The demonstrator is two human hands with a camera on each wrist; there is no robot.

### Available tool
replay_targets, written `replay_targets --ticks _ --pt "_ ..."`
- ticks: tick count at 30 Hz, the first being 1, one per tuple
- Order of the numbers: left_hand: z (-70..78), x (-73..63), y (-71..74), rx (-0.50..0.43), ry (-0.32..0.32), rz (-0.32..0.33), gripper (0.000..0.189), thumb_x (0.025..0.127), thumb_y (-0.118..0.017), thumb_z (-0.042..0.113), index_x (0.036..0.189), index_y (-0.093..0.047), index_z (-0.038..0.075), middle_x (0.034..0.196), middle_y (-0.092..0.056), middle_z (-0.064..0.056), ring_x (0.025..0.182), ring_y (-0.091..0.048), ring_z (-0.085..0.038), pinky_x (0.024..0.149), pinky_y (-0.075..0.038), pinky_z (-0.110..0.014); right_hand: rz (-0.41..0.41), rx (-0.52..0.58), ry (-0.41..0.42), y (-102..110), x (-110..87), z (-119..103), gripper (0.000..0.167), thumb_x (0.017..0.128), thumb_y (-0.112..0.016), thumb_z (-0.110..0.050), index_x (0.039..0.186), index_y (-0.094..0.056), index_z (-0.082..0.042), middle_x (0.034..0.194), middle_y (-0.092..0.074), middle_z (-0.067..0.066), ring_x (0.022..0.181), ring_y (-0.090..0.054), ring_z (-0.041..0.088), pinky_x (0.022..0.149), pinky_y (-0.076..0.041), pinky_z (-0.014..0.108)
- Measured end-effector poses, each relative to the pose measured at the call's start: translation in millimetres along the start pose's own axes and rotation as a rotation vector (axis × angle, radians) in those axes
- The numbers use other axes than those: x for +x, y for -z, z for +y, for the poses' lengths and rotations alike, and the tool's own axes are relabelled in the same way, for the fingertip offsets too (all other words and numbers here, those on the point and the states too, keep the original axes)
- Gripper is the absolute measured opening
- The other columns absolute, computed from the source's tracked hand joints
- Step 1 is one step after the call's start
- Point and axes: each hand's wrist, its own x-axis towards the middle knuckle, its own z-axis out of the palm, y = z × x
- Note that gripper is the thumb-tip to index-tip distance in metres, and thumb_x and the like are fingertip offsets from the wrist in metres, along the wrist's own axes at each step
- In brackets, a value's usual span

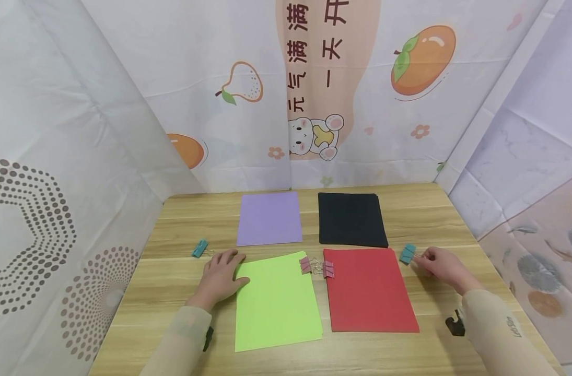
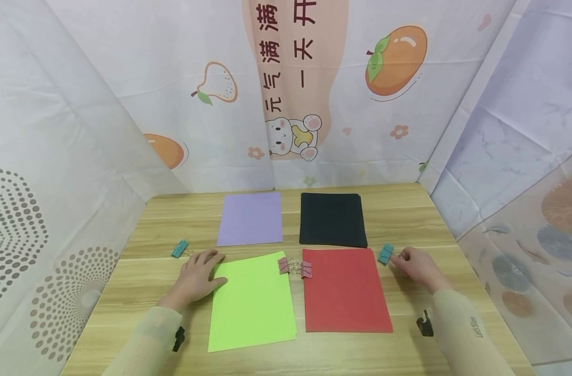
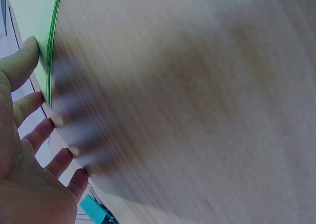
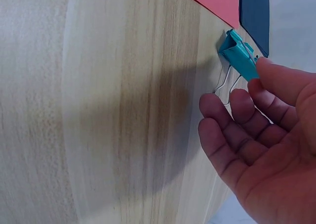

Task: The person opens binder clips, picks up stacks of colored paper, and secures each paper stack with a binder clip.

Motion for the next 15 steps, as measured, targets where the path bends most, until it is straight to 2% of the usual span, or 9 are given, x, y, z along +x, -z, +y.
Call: replay_targets --ticks 9,15 --pt "1.3 -1.1 1.6 -0.012 0.000 0.000 0.068 0.095 -0.073 0.041 0.152 -0.048 0.015 0.158 -0.037 -0.014 0.145 -0.028 -0.045 0.113 -0.023 -0.070 0.004 -0.002 0.011 0.2 -0.4 -0.5 0.031 0.103 -0.061 -0.031 0.093 -0.055 -0.003 0.077 -0.052 0.004 0.076 -0.049 0.021 0.065 -0.040 0.034" --pt "1.2 -1.2 1.7 -0.008 -0.001 0.000 0.068 0.095 -0.073 0.041 0.152 -0.048 0.015 0.158 -0.037 -0.014 0.144 -0.029 -0.045 0.113 -0.024 -0.070 0.034 -0.054 0.045 0.6 0.9 -0.5 0.028 0.101 -0.064 -0.029 0.092 -0.057 -0.004 0.079 -0.052 0.004 0.076 -0.048 0.021 0.064 -0.040 0.033"
